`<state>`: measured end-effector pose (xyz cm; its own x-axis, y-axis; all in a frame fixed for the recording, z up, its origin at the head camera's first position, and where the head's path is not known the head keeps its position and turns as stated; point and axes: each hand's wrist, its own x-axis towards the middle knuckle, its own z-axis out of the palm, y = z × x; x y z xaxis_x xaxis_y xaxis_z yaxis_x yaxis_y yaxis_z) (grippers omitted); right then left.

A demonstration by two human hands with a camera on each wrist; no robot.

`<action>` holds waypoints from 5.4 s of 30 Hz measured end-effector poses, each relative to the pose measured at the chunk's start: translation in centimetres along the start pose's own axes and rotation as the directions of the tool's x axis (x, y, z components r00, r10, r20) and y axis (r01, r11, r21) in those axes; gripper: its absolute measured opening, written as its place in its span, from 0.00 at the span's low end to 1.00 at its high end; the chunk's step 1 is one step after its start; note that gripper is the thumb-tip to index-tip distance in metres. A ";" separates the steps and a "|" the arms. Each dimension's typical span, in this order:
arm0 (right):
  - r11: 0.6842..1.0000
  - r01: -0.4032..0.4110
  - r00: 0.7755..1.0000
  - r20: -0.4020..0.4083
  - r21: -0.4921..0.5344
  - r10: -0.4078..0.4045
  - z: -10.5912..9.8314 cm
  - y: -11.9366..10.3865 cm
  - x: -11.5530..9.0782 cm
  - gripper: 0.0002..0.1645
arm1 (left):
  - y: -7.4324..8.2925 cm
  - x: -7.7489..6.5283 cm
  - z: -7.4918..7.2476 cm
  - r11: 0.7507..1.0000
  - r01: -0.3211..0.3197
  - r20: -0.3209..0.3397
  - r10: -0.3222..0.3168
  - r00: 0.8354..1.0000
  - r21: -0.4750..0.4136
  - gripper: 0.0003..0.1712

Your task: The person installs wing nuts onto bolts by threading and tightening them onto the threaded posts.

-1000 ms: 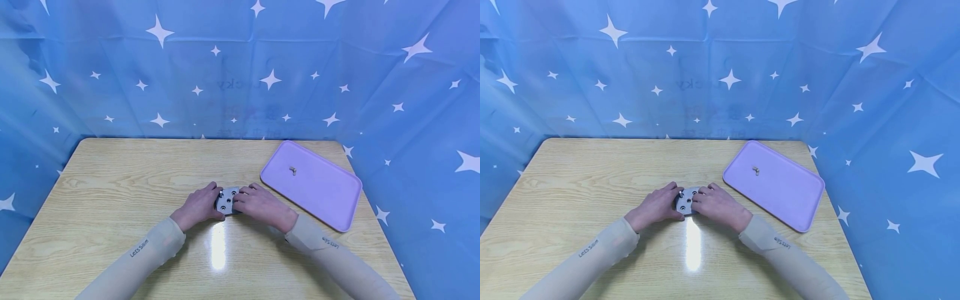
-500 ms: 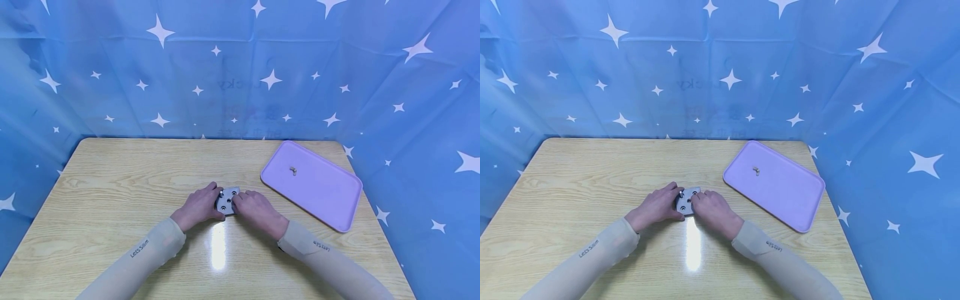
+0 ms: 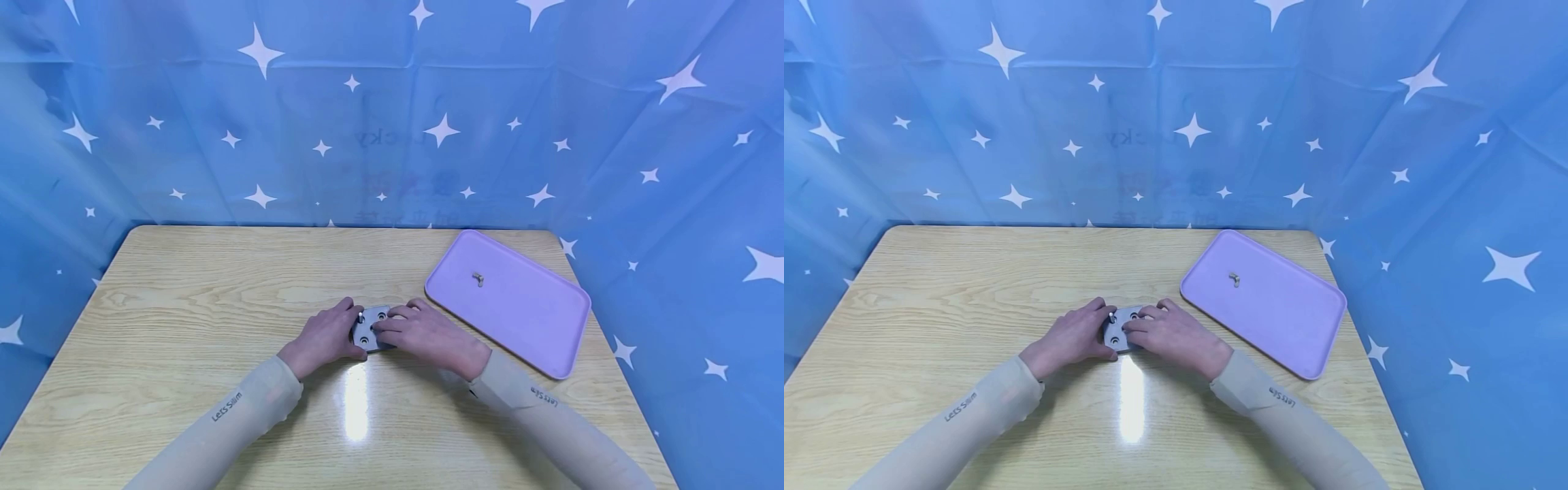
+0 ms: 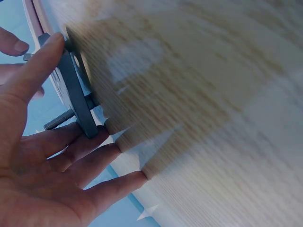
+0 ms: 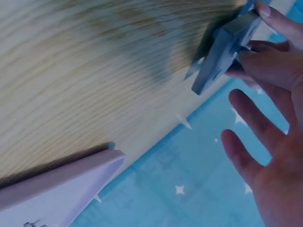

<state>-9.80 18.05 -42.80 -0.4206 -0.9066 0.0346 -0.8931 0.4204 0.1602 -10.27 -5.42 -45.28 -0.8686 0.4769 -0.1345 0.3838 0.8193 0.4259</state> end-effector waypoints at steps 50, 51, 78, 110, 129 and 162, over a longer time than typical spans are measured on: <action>0.999 -0.001 0.998 -0.062 -0.037 -0.001 1.3 -0.1 0.2 0.09 | 0.0 0.0 -0.1 1.000 0.010 0.008 -0.010 1.000 -0.004 0.50; 0.999 -0.015 0.997 -0.077 -0.042 0.011 1.4 -0.2 0.4 0.07 | 0.0 0.0 -0.1 1.000 0.009 0.009 -0.009 1.000 -0.003 0.50; 0.996 -0.037 0.999 -0.006 0.084 0.038 0.1 0.0 -0.4 0.20 | 0.1 0.0 -0.1 1.000 0.008 0.014 -0.008 1.000 0.007 0.50; 0.970 -0.198 0.980 0.005 0.138 0.199 0.3 -0.6 0.5 0.26 | 0.1 -0.1 -0.1 1.000 0.000 0.007 0.000 1.000 0.016 0.50; 0.999 -0.006 1.000 -0.004 -0.045 0.006 0.4 0.0 0.3 0.15 | 0.1 -0.1 0.0 1.000 0.005 0.011 -0.005 1.000 0.013 0.49; 0.999 0.034 0.999 -0.016 -0.037 -0.034 0.4 -0.2 0.2 0.14 | 0.1 -0.1 0.1 1.000 0.000 0.008 0.000 1.000 -0.002 0.49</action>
<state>-9.72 17.81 -43.21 -0.3871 -0.9210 0.0449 -0.9002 0.3880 0.1977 -10.14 -5.31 -45.28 -0.8661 0.4793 -0.1418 0.3832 0.8189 0.4273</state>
